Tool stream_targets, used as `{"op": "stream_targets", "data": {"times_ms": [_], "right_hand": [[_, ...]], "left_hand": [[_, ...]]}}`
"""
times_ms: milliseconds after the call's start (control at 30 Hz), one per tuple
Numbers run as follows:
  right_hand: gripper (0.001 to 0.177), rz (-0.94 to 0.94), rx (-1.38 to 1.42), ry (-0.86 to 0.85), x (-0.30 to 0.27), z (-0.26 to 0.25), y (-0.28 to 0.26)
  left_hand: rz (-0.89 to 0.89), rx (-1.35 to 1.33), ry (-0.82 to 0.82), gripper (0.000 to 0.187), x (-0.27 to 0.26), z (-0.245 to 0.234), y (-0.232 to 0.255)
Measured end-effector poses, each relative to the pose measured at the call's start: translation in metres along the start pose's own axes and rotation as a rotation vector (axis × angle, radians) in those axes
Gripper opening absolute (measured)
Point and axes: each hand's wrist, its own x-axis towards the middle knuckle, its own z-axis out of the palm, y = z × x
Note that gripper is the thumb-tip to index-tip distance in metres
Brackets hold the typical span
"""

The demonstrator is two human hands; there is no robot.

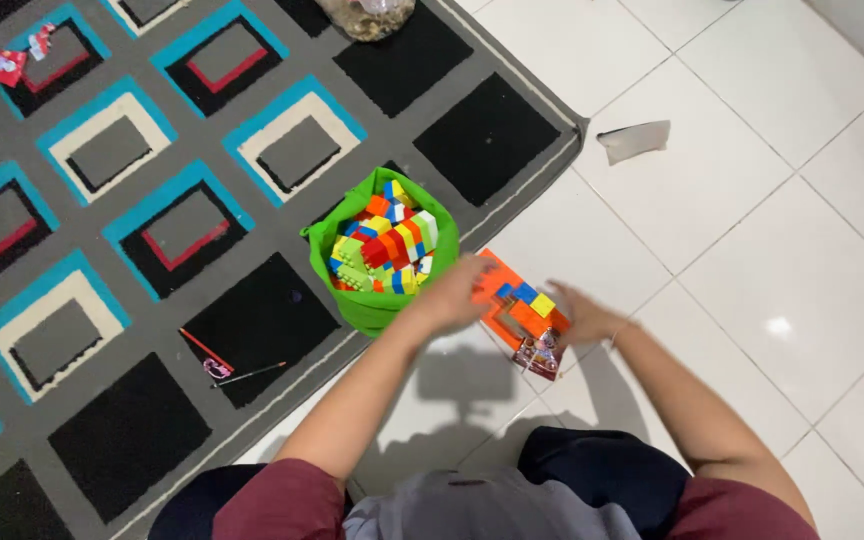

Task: Gathering and organizing toy blocks into a green storage bag.

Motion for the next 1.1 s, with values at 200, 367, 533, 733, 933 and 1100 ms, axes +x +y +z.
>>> {"op": "stream_targets", "data": {"times_ms": [200,367,533,733,933,1100], "right_hand": [[0.127,-0.066,0.557,0.295,-0.030,0.064,-0.046],[0.129,-0.070,0.535,0.467,-0.024,0.042,-0.053],[0.112,-0.257,0.600,0.502,-0.012,0.054,-0.049],[0.083,-0.061,0.734,0.481,-0.013,0.055,-0.056],[0.075,-0.035,0.661,0.527,-0.014,0.054,-0.054],[0.070,-0.079,0.772,0.513,-0.011,0.054,-0.048]], "left_hand": [[-0.034,0.174,-0.168,0.121,0.024,0.087,-0.073],[0.038,0.087,0.006,0.119,0.026,0.120,-0.104],[0.045,0.086,0.049,0.102,0.024,0.124,-0.098],[-0.158,0.025,0.020,0.095,0.026,0.129,-0.079],[-0.092,-0.034,0.142,0.083,0.028,0.144,-0.087],[-0.148,-0.065,0.157,0.083,0.026,0.142,-0.078]]}}
